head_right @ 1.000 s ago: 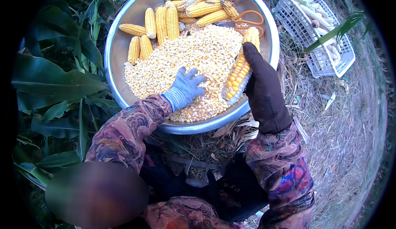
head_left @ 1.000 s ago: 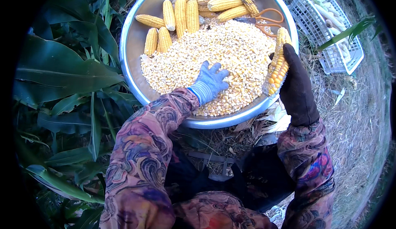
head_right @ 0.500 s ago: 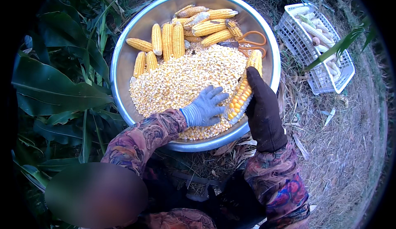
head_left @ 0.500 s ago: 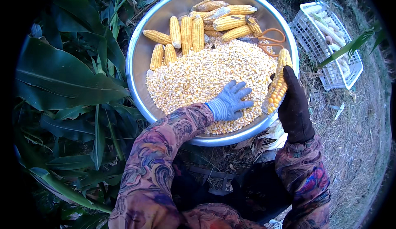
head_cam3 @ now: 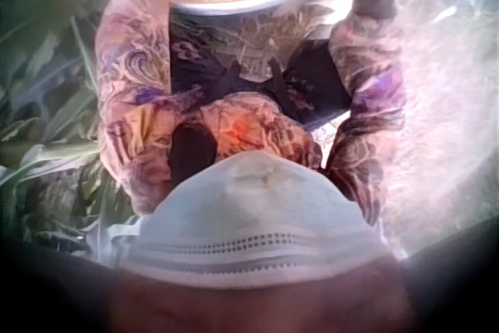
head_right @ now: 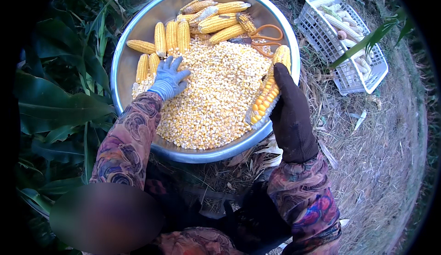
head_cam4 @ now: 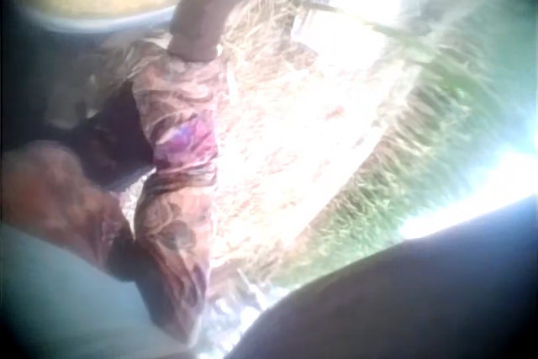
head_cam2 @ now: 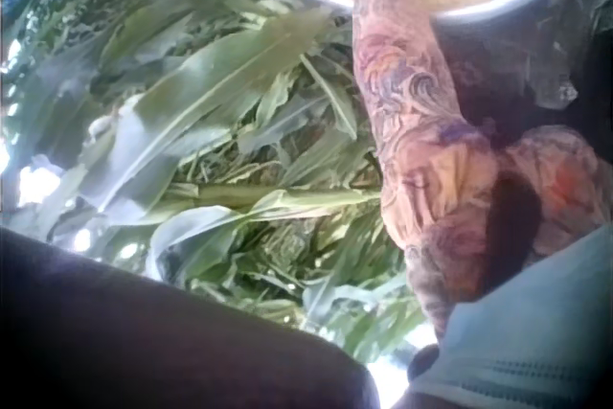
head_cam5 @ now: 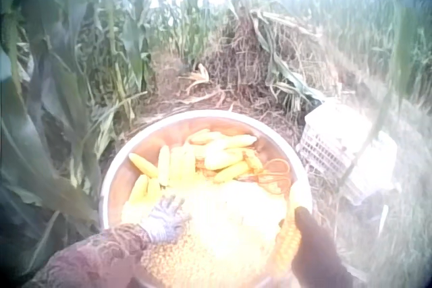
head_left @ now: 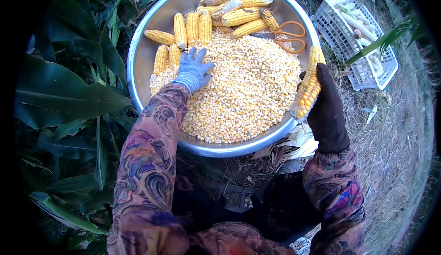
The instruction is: The person shucks corn cobs by hand, removing kernels into a large metal bowl. The person handles multiple cobs one at a time, rotating them to remove kernels and placing the emptied cobs back into the bowl.
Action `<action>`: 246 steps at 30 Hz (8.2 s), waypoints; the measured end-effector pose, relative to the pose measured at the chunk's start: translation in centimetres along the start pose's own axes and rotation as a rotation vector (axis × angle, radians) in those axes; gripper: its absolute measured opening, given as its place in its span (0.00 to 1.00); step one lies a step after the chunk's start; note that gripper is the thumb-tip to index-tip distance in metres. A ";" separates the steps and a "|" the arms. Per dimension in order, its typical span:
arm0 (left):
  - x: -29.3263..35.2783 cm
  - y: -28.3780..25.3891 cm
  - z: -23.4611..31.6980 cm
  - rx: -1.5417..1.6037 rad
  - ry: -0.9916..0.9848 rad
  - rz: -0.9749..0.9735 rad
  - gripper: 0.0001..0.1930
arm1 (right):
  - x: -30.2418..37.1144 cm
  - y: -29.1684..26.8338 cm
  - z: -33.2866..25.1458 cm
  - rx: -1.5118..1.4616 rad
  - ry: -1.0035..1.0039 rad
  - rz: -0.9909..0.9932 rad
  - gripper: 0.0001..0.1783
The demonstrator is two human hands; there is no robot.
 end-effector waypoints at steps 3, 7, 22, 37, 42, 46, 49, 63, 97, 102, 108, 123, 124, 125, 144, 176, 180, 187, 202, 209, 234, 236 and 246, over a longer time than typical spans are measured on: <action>6.0 -0.6 3.7 0.215 0.435 0.213 0.23 | -0.6 -0.3 0.6 0.000 0.002 -0.027 0.25; 10.3 2.6 5.9 0.257 0.822 0.025 0.25 | -0.9 0.2 1.4 0.036 0.001 -0.054 0.25; 9.4 -8.4 5.3 0.683 -0.023 0.401 0.15 | -1.4 -3.1 -0.3 0.112 0.024 0.147 0.22; 11.7 -16.6 11.7 2.103 0.018 0.390 0.24 | 4.2 8.9 4.1 0.328 0.092 -0.179 0.25; 11.4 -12.8 8.0 2.196 -0.102 0.388 0.22 | 1.4 10.2 5.5 0.353 0.161 -0.255 0.25; 11.8 -14.4 7.9 1.912 -0.058 0.586 0.30 | -0.7 11.2 6.9 0.386 0.150 -0.206 0.22; 12.0 -13.5 6.7 1.562 -0.169 0.601 0.40 | -1.0 13.0 7.4 0.407 0.091 -0.190 0.22; 10.9 -11.1 5.8 1.617 -0.503 0.523 0.36 | -4.9 13.1 9.9 0.857 -0.312 -0.053 0.23; 10.1 -12.5 7.9 1.560 -0.295 0.628 0.41 | -4.8 12.4 7.2 0.712 -0.236 0.054 0.24; 10.2 -12.6 7.7 1.801 -0.240 0.594 0.41 | -4.3 12.8 7.0 0.834 -0.553 0.042 0.26; 10.9 -13.4 7.8 2.024 -0.193 0.544 0.42 | -3.7 13.0 6.8 0.850 -0.553 0.019 0.25; 10.1 -13.1 7.4 2.103 -0.175 0.584 0.35 | -4.2 12.4 6.9 0.332 0.071 -0.121 0.19; 10.0 -13.1 7.5 2.037 -0.184 0.602 0.38 | -4.7 12.3 7.1 0.331 0.038 -0.093 0.19; 9.9 -13.0 7.7 2.024 -0.200 0.599 0.39 | -4.8 12.3 7.3 0.328 0.008 -0.066 0.20; 10.1 -12.9 6.8 1.570 -0.255 0.577 0.41 | -4.0 12.7 6.5 0.452 0.044 -0.155 0.25; 10.9 -12.8 4.9 1.494 -0.301 0.321 0.37 | -5.0 11.3 6.0 0.397 0.093 -0.185 0.05; 11.1 -12.9 4.4 1.482 -0.281 0.320 0.37 | -4.5 11.3 5.5 0.198 0.226 -0.282 0.07; 11.1 -12.1 4.0 1.118 -0.183 0.356 0.37 | -4.1 11.5 5.4 0.524 0.125 -0.217 0.07; 11.2 -12.9 4.2 1.264 -0.189 0.411 0.37 | -4.6 11.1 5.8 0.347 0.156 -0.286 0.06; 11.3 -13.2 5.1 1.742 -0.273 0.316 0.36 | -4.9 11.2 6.2 0.325 0.127 -0.169 0.04; 10.8 -11.9 4.0 1.151 -0.211 0.456 0.37 | -4.8 11.4 6.5 0.433 0.125 -0.237 0.08; 10.7 -12.0 4.3 1.198 -0.241 0.410 0.37 | -4.8 11.2 6.6 0.428 0.093 -0.184 0.07; 11.2 -12.9 4.7 1.687 -0.324 0.322 0.38 | -4.9 11.5 6.8 0.174 0.160 -0.292 0.07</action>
Point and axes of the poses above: each hand's wrist, its own x-axis away from the middle knuckle, its own y-axis out of the palm, z = x × y, the point moved 5 cm from there along -x, towards the middle knuckle, and after that the axes turned 11 degrees about y, right-handed, at the moved point
